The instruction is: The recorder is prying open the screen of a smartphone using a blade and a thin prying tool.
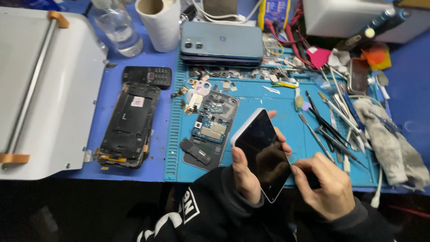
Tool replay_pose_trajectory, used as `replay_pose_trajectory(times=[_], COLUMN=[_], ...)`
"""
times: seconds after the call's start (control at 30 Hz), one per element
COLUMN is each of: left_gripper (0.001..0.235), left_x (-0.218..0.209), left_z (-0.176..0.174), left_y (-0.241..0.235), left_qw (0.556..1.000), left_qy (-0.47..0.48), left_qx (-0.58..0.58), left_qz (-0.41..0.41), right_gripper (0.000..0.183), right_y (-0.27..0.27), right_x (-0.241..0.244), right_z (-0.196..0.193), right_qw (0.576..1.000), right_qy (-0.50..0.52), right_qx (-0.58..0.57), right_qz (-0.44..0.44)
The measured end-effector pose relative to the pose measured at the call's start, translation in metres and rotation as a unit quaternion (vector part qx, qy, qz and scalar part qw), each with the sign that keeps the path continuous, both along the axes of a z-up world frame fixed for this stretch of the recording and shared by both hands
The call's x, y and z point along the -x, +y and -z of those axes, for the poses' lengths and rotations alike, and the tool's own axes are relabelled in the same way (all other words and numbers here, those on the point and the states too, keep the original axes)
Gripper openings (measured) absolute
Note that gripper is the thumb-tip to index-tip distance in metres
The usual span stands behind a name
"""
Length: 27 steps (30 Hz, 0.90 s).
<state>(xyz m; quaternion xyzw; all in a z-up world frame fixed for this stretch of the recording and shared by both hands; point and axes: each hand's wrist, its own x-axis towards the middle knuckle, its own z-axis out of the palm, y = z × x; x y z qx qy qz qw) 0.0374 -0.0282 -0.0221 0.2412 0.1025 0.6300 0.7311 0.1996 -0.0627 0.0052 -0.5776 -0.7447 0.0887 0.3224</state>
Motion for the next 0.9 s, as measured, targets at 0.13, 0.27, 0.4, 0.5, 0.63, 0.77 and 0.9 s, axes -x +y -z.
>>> replay_pose_trajectory(times=[0.13, 0.27, 0.4, 0.5, 0.63, 0.77, 0.9], left_gripper=[0.121, 0.124, 0.132, 0.133, 0.129, 0.132, 0.133], left_x=[0.005, 0.009, 0.010, 0.013, 0.016, 0.020, 0.021], left_z=[-0.009, -0.011, -0.013, -0.015, -0.012, -0.017, -0.019], left_y=[0.000, -0.001, 0.001, 0.004, 0.002, 0.004, 0.005], left_qw=[0.999, 1.000, 0.995, 0.995, 0.997, 0.994, 0.992], left_qy=[-0.037, -0.008, 0.090, 0.087, 0.071, 0.103, 0.121], left_qx=[0.003, -0.007, -0.016, 0.007, 0.015, 0.023, 0.029], left_qz=[-0.008, 0.011, -0.037, -0.046, -0.038, -0.040, -0.035], right_gripper=[0.013, 0.014, 0.017, 0.017, 0.023, 0.044, 0.045], right_y=[-0.005, -0.010, -0.011, -0.011, 0.001, 0.022, 0.028], right_x=[0.001, 0.001, -0.004, -0.011, -0.013, -0.009, -0.020], right_z=[-0.004, -0.009, -0.013, -0.016, -0.021, -0.023, -0.052], right_qw=[1.000, 1.000, 0.997, 0.998, 0.995, 0.993, 0.998], right_qy=[-0.002, -0.009, -0.051, -0.054, -0.083, -0.101, -0.062], right_qx=[-0.015, -0.006, -0.034, -0.024, -0.047, -0.058, -0.021], right_qz=[-0.002, 0.011, -0.039, -0.034, 0.001, -0.026, -0.015])
